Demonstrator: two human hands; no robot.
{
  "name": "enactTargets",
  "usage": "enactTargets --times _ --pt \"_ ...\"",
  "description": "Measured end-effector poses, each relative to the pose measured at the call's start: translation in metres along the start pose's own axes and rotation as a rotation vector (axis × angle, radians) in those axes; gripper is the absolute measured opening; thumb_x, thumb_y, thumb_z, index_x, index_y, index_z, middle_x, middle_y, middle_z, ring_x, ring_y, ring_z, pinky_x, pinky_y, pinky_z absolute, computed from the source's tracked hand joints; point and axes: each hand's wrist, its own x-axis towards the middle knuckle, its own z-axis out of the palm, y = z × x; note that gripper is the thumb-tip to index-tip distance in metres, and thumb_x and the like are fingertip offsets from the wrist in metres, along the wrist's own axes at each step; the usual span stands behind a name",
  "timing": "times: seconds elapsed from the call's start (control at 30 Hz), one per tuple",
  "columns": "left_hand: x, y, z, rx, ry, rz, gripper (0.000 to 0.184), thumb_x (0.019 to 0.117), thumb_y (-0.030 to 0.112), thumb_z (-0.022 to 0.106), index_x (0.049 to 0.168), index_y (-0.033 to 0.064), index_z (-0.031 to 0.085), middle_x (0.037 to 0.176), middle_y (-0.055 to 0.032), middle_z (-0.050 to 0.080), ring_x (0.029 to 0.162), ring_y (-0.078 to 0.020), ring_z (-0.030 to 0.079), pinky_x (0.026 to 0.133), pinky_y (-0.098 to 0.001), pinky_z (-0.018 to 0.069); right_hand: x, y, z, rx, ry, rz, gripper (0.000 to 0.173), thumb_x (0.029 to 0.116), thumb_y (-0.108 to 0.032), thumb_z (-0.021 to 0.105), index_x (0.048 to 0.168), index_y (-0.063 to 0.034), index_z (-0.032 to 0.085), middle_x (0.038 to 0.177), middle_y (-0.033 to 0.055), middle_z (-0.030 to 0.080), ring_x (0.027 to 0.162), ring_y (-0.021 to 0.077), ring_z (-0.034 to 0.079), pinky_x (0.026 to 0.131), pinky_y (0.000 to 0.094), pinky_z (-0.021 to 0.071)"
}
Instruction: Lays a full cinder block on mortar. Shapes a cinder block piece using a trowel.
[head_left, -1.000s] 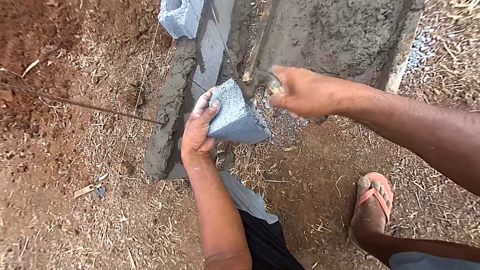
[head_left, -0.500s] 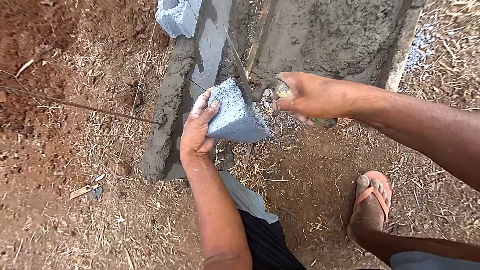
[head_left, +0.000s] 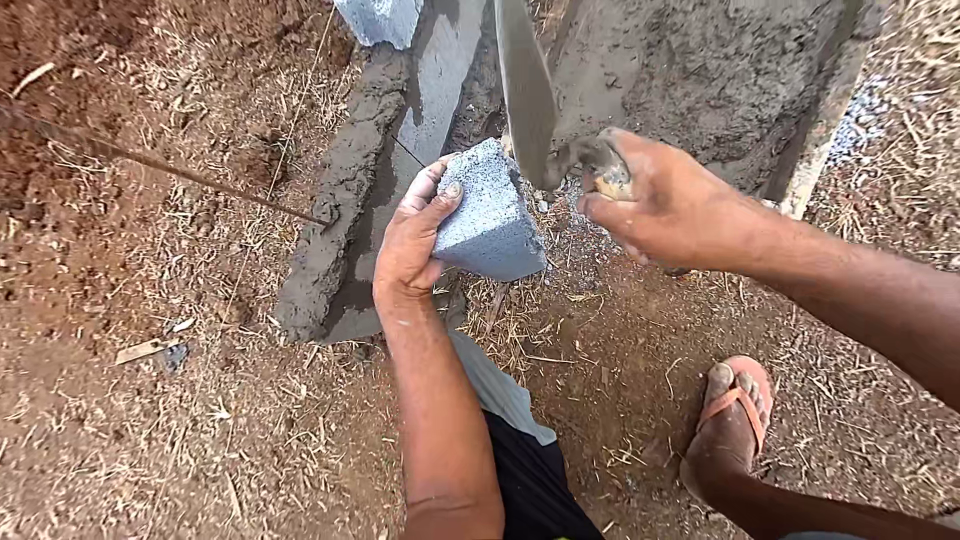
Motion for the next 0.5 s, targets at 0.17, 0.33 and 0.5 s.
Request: enactTargets --times 0.17,0.33,0.5 --pt "0.0 0.0 0.0 -0.013 -0.006 -0.009 0.041 0.1074 0.011 0.047 0.148 0.0116 0.047 0.125 -0.0109 0.067 0.106 -0.0208 0.069 0.091 -0.0397 0.0602 -0.001 -0.011 -0.003 0.018 0.035 -0.091 0.034 0.0974 -0.022 0.062 0.13 -0.0161 0.054 0.079 0.0014 0.062 0.046 0.0138 0.058 0.04 0.036 0.055" --pt "0.0 0.0 -0.003 -0.002 -0.015 0.003 0.041 0.1073 0.012 0.048 0.148 0.0115 0.046 0.125 -0.0111 0.066 0.106 -0.0215 0.069 0.09 -0.0406 0.0603 0.002 0.018 0.003 -0.08 -0.207 0.185 0.023 0.1029 -0.026 0.061 0.122 -0.0151 0.056 0.072 0.0087 0.061 0.048 0.0221 0.058 0.045 0.0427 0.0539" --pt "0.001 0.001 -0.002 -0.007 -0.024 -0.007 0.04 0.1071 0.012 0.049 0.147 0.0128 0.048 0.124 -0.0101 0.067 0.105 -0.0204 0.069 0.089 -0.0397 0.0607 0.008 -0.018 -0.021 0.093 -0.065 -0.005 0.015 0.1009 -0.017 0.06 0.115 -0.0113 0.057 0.073 0.006 0.061 0.043 0.0165 0.054 0.038 0.0333 0.0513"
